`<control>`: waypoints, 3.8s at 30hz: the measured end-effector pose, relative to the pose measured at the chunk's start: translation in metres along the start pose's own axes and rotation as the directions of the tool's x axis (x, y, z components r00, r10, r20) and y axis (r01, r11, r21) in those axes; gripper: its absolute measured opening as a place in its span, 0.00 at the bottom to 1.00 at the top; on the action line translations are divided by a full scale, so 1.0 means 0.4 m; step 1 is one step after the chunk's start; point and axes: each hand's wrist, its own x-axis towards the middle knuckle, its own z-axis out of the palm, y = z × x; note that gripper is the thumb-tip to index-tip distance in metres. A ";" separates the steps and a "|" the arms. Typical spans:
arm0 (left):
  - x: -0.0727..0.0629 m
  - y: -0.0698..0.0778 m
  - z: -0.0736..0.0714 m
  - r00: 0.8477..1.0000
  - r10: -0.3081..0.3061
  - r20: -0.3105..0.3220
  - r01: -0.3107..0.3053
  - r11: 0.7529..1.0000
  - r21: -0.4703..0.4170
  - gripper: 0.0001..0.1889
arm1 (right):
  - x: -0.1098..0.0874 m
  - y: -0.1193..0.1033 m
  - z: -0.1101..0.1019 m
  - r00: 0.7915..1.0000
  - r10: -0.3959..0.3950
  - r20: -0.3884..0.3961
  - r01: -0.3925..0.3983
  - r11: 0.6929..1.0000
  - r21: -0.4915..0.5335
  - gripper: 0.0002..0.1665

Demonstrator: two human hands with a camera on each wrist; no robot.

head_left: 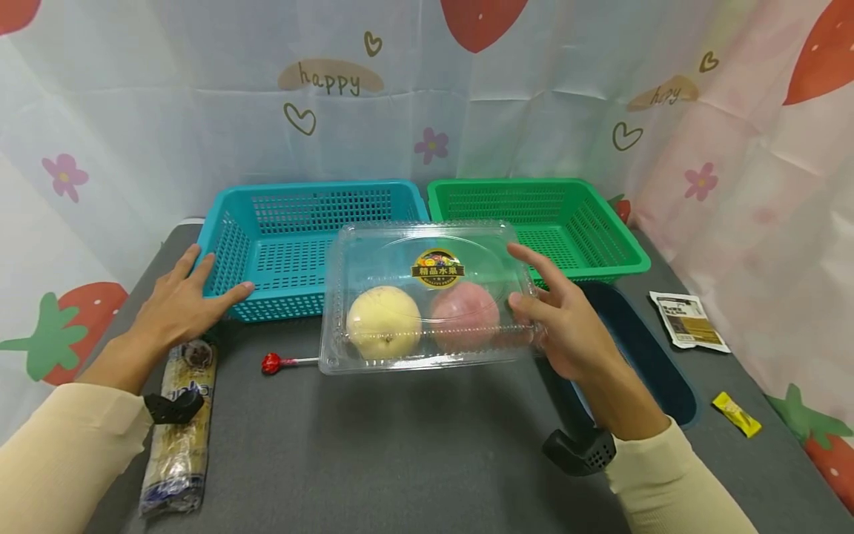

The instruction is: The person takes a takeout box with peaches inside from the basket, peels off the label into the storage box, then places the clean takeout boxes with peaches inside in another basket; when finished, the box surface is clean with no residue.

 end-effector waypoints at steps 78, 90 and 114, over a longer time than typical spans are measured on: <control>-0.033 0.114 -0.094 0.988 0.062 -0.141 -0.066 0.997 -0.025 0.51 | -0.096 0.283 -0.056 0.998 0.063 -0.026 -0.066 0.984 -0.167 0.36; -0.112 0.244 -0.137 0.961 0.153 -0.229 -0.187 0.973 -0.138 0.49 | -0.097 0.283 -0.056 0.998 0.040 -0.038 -0.047 0.976 -0.212 0.35; -0.206 0.354 0.020 0.938 0.238 -0.252 -0.308 0.907 -0.289 0.49 | -0.096 0.288 -0.060 1.000 0.021 -0.017 -0.024 0.971 -0.236 0.36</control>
